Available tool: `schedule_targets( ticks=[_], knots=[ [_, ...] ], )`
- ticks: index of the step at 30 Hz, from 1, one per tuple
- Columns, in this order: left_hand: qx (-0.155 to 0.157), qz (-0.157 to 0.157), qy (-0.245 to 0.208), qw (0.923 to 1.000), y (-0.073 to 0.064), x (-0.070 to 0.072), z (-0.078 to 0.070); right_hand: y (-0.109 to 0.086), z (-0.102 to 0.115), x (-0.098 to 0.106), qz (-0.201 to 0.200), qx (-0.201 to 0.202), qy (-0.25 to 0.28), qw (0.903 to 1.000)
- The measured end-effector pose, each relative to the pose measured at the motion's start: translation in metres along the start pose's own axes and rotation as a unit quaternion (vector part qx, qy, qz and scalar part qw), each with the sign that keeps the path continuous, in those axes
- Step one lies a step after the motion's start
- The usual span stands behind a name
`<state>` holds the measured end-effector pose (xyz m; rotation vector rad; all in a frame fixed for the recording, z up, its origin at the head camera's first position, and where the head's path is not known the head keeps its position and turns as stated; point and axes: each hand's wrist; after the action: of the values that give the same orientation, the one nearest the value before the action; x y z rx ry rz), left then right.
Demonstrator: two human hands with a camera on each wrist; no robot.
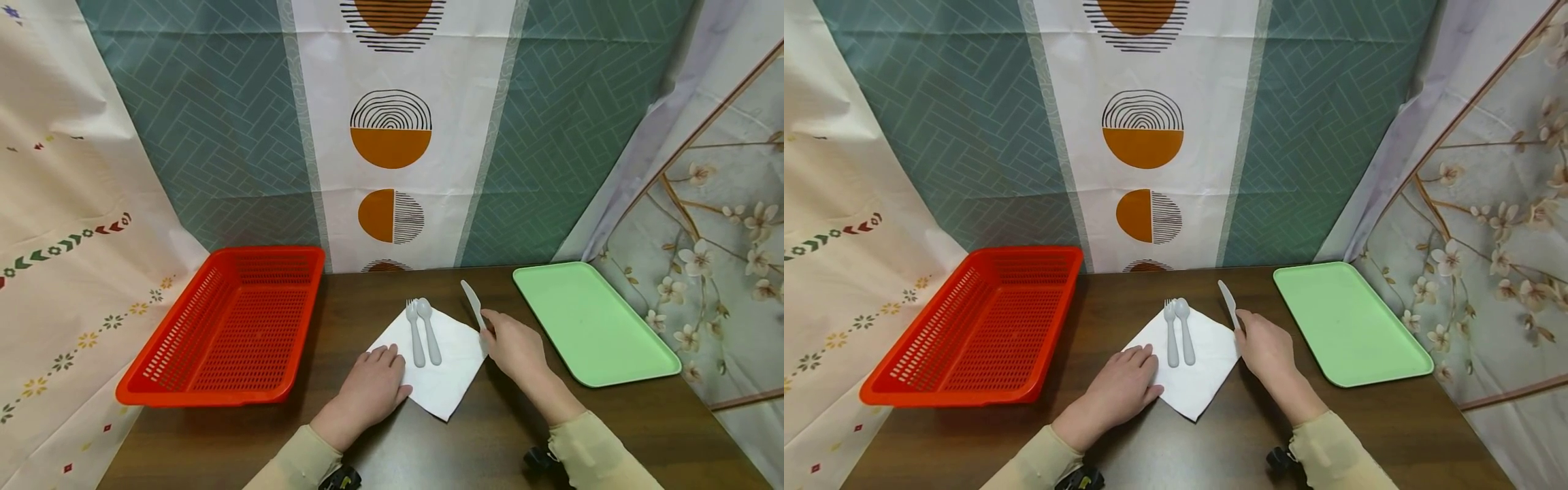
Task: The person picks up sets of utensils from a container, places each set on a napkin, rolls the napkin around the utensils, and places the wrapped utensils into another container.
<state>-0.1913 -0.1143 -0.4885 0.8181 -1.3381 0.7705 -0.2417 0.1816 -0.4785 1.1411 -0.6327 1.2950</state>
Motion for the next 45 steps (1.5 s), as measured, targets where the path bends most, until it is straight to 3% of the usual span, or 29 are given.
schedule_targets(
  ticks=[19,45],
  knots=[
    [-0.005,-0.003,0.002,1.0,-0.001,0.0,0.0,0.009,0.032,-0.019,0.043,-0.004,0.015,0.9989],
    [-0.007,-0.012,0.004,0.9999,-0.001,0.001,0.0,0.016,0.049,-0.034,0.067,-0.013,0.03,0.9972]
  ],
)
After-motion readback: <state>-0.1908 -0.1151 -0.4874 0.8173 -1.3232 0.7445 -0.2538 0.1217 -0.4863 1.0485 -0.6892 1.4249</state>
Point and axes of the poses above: each hand's wrist, its own y-axis towards the middle knuckle, its own x-axis out of the back of the hand, z = x × y, and after that the axes turned 3 degrees about y, right-handed
